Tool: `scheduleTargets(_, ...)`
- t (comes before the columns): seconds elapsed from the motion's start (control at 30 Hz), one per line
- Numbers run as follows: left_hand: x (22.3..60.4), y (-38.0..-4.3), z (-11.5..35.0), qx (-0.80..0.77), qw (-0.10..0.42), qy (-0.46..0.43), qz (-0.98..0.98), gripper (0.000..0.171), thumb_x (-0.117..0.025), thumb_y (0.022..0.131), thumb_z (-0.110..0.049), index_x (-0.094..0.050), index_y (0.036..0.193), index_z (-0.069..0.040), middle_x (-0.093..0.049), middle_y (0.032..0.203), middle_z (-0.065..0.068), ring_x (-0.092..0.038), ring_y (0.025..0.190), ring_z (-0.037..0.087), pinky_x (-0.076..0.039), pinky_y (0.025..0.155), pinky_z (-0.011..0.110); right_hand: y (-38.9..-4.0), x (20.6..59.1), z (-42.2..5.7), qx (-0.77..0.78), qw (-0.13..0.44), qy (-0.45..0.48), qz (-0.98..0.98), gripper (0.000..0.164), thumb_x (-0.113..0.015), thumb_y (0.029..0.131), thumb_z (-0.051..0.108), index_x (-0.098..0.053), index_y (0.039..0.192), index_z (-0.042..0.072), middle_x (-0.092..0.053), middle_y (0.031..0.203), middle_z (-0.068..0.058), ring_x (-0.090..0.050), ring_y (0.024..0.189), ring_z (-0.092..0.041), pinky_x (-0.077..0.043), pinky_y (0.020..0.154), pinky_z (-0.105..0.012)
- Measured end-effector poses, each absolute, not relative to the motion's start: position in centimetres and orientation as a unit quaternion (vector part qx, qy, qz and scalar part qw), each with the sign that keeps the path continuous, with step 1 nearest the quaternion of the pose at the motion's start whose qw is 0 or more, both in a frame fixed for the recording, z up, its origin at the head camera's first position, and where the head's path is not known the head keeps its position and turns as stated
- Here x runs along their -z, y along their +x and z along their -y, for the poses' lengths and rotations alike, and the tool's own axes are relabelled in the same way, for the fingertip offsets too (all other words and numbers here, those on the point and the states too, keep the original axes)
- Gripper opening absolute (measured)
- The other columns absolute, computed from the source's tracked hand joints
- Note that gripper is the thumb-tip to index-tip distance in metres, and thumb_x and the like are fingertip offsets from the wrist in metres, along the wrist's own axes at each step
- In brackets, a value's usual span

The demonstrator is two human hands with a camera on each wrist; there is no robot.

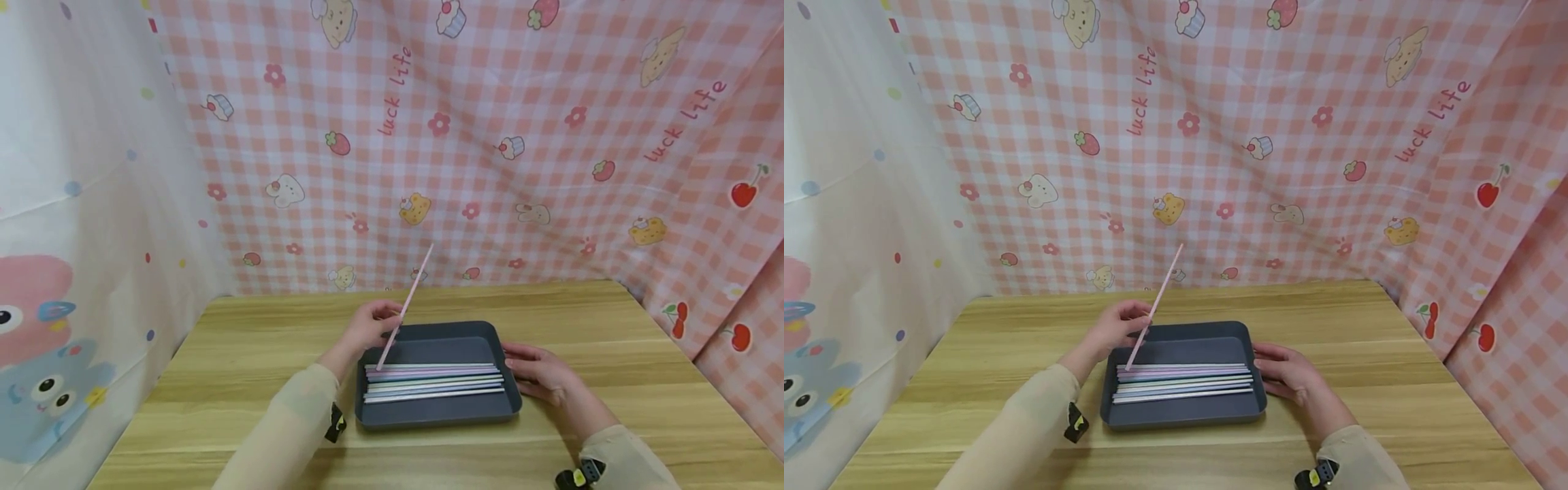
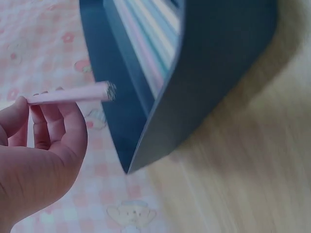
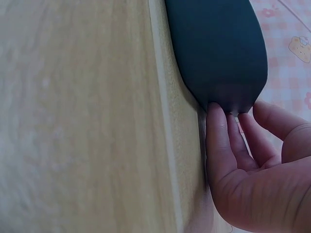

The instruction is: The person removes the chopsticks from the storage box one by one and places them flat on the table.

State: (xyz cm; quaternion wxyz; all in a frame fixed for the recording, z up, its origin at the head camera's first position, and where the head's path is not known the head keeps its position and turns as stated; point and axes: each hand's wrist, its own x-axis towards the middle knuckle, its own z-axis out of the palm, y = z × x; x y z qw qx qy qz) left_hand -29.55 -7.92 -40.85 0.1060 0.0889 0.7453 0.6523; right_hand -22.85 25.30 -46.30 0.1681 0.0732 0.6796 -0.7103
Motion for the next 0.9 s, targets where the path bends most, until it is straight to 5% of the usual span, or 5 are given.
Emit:
scheduleTargets(0.4, 39.6, -29.4, 13.0, -0.722, 0.101, 0.033, -0.683, 0.033, -0.060, 0.097, 0.001, -0.053, 0.128, 0.007, -0.057, 0.098, 0.007, -0.062, 0.084, 0.021, -0.058, 0.077, 0.045, -22.9, 46.1, -25.4, 0.714, 0.170, 0.076, -0.675, 0.060, -0.066, 0.095, 0.009, -0.041, 0.149, -0.001, -0.065, 0.125, -0.007, -0.065, 0.098, -0.014, -0.056, 0.081, -0.034)
scheduleTargets(0.9, 40.6, -28.0, 17.2, -0.728, 0.090, -0.002, -0.680, 0.019, -0.061, 0.096, 0.000, -0.060, 0.116, -0.001, -0.063, 0.095, 0.008, -0.065, 0.085, 0.023, -0.059, 0.067, 0.033, -22.9, 46.3, -25.4, 0.717, 0.174, 0.079, -0.670, 0.059, -0.067, 0.095, 0.009, -0.043, 0.148, 0.000, -0.066, 0.121, -0.005, -0.065, 0.096, -0.013, -0.056, 0.080, -0.034)
